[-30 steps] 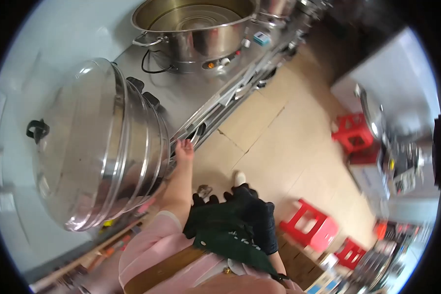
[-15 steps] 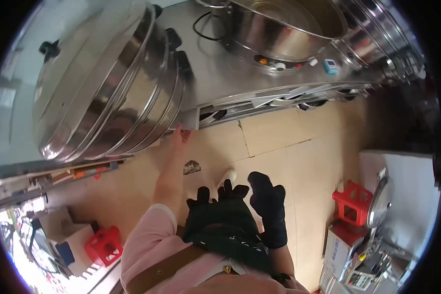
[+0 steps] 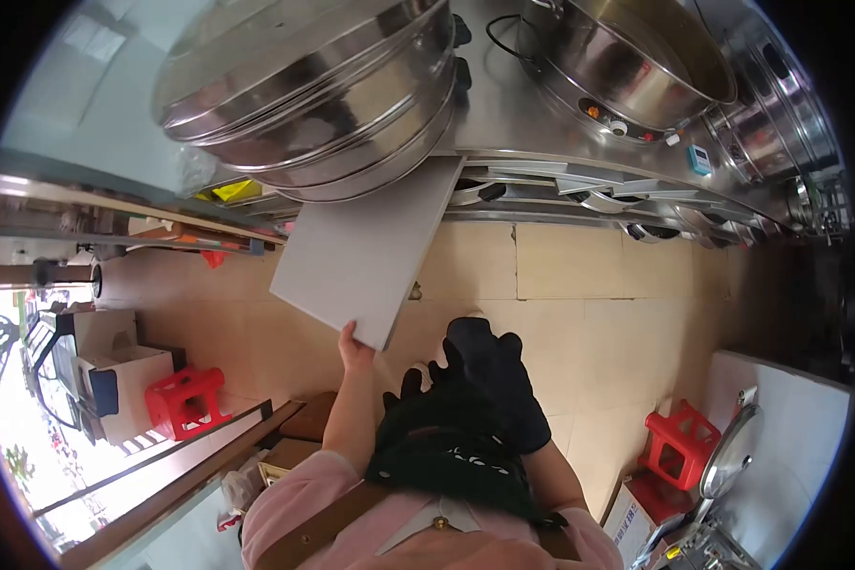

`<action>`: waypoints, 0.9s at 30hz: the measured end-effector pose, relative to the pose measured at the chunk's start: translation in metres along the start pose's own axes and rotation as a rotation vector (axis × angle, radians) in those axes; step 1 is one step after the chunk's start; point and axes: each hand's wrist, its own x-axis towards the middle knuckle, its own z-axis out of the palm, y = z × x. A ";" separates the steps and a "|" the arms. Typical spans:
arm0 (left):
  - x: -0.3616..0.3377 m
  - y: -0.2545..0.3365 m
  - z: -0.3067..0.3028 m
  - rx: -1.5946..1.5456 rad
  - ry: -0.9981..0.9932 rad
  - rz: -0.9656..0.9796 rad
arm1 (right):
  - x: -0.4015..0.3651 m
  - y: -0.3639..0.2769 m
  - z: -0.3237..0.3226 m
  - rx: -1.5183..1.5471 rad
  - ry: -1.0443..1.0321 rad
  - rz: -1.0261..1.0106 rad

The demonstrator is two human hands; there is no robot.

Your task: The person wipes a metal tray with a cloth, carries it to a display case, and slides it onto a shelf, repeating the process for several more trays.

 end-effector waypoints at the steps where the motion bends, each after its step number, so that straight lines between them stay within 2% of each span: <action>1: -0.018 0.011 -0.014 -0.015 -0.004 0.026 | -0.003 -0.002 0.004 -0.017 -0.017 -0.015; 6: -0.124 0.081 -0.068 0.007 0.037 0.081 | -0.017 -0.020 0.032 -0.137 -0.094 -0.104; 9: -0.200 0.122 -0.073 0.026 0.036 0.100 | -0.023 -0.032 0.056 -0.275 -0.136 -0.218; 11: -0.251 0.142 -0.065 0.021 0.031 0.109 | -0.024 -0.043 0.083 -0.397 -0.178 -0.358; 14: -0.303 0.159 -0.073 0.144 0.017 0.241 | -0.026 -0.062 0.149 -0.559 -0.285 -0.650; 19: -0.363 0.168 -0.059 0.255 0.165 0.372 | -0.026 -0.087 0.282 -0.730 -0.461 -1.106; 23: -0.397 0.174 -0.056 0.367 0.286 0.417 | 0.006 -0.097 0.319 -0.817 -0.388 -1.196; 27: -0.432 0.191 -0.040 0.538 0.228 0.411 | 0.076 -0.106 0.308 -0.924 -0.168 -1.123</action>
